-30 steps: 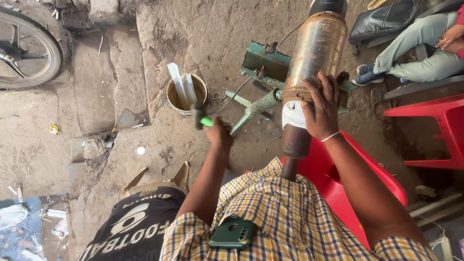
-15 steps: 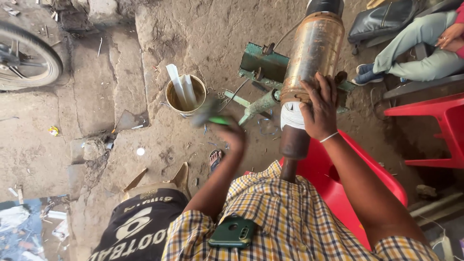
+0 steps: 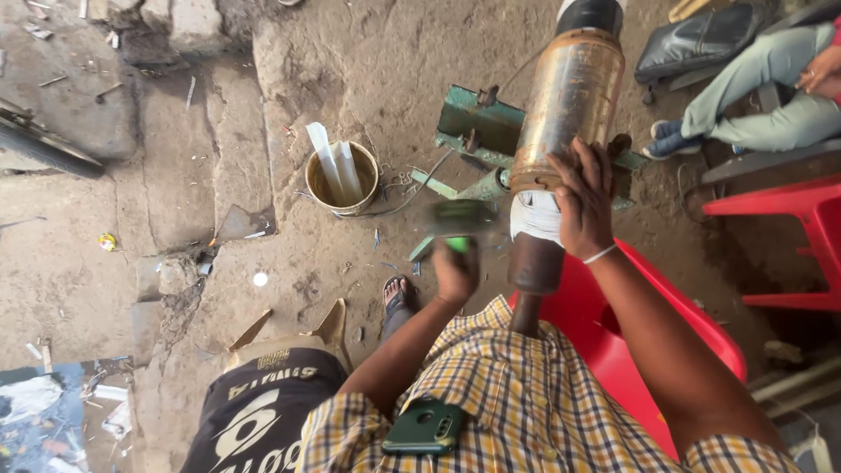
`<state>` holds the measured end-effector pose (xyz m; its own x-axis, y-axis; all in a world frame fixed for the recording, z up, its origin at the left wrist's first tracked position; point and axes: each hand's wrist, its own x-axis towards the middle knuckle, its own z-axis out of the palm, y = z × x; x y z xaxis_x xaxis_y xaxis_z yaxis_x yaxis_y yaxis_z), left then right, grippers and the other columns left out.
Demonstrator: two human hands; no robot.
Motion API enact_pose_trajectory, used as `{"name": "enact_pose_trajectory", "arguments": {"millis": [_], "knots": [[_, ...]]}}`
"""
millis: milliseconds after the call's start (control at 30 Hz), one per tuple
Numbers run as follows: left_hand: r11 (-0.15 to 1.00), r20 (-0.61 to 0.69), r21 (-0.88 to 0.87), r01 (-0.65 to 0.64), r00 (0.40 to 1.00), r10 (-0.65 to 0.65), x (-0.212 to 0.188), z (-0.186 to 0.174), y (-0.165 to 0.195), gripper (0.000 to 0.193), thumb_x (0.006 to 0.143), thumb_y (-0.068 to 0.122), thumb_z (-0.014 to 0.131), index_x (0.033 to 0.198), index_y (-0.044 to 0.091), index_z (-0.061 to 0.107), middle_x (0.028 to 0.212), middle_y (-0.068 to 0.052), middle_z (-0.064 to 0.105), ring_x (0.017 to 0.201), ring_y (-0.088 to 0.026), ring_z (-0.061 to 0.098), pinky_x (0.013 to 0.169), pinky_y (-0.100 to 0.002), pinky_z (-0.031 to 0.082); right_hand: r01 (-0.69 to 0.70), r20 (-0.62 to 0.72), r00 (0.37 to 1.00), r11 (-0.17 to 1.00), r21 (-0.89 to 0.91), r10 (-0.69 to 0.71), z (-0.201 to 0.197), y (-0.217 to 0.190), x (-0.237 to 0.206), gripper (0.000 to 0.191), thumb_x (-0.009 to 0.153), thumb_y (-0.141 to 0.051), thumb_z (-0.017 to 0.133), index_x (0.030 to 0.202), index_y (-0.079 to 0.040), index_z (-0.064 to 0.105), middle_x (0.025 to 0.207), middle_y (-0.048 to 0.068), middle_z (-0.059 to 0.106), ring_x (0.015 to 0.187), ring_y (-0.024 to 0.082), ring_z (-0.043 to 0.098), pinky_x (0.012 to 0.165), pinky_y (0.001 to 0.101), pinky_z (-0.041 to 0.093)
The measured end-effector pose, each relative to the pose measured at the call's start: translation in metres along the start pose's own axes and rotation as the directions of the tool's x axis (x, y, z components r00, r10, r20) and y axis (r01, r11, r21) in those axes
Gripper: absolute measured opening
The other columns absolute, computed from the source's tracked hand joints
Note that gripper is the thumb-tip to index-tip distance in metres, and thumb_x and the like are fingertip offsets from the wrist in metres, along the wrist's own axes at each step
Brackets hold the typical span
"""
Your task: The person holds a metal cylinder with white cord wound around its lower end and repeatedly hammers the wound cord with a mallet to compact it. They then tie off the cord end around the winding and use scissors to trim the excess cord.
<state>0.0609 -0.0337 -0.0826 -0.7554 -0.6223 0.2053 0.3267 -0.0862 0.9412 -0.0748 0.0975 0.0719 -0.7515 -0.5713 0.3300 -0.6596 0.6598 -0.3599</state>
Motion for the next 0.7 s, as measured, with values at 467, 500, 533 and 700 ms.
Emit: {"name": "enact_pose_trajectory", "arguments": {"millis": [467, 500, 533, 700], "knots": [[0.874, 0.33, 0.485, -0.024, 0.931, -0.158, 0.063, -0.022, 0.028, 0.065, 0.088, 0.009, 0.064, 0.146, -0.001, 0.038, 0.083, -0.027, 0.066, 0.076, -0.047, 0.065, 0.065, -0.053, 0.052, -0.003, 0.008, 1.0, 1.0, -0.023, 0.003, -0.003, -0.002, 0.002, 0.049, 0.107, -0.025, 0.039, 0.15, -0.013, 0.059, 0.166, 0.017, 0.036, 0.155, 0.044, 0.025, 0.13, 0.0546, 0.014], [0.877, 0.324, 0.478, -0.057, 0.939, -0.116, 0.066, -0.026, 0.022, 0.06, 0.088, 0.009, 0.065, 0.143, 0.001, 0.044, 0.08, -0.024, 0.066, 0.072, -0.044, 0.065, 0.061, -0.051, 0.052, -0.011, 0.011, 1.0, 0.999, -0.031, 0.012, -0.003, -0.002, 0.003, 0.049, 0.106, -0.026, 0.039, 0.149, -0.014, 0.059, 0.166, 0.017, 0.036, 0.155, 0.044, 0.026, 0.129, 0.0547, 0.014], [0.935, 0.113, 0.235, 0.264, 0.949, -0.296, 0.065, -0.026, 0.016, 0.046, 0.09, 0.009, 0.063, 0.132, 0.007, 0.045, 0.077, -0.016, 0.061, 0.065, -0.035, 0.058, 0.055, -0.045, 0.046, -0.018, 0.01, 1.0, 0.999, -0.039, 0.018, -0.003, -0.003, 0.002, 0.049, 0.106, -0.027, 0.039, 0.148, -0.014, 0.06, 0.166, 0.017, 0.036, 0.154, 0.044, 0.026, 0.128, 0.0548, 0.014], [0.282, 0.038, -0.595, 0.753, 0.376, -0.926, 0.031, -0.039, -0.012, 0.015, 0.096, 0.014, 0.055, 0.09, 0.014, 0.041, 0.061, -0.001, 0.04, 0.044, -0.017, 0.042, 0.038, -0.032, 0.032, -0.026, 0.015, 1.0, 0.999, -0.022, 0.026, 0.0, -0.001, 0.001, 0.05, 0.108, -0.03, 0.038, 0.15, -0.014, 0.059, 0.166, 0.018, 0.035, 0.155, 0.045, 0.025, 0.128, 0.0556, 0.014]]}}
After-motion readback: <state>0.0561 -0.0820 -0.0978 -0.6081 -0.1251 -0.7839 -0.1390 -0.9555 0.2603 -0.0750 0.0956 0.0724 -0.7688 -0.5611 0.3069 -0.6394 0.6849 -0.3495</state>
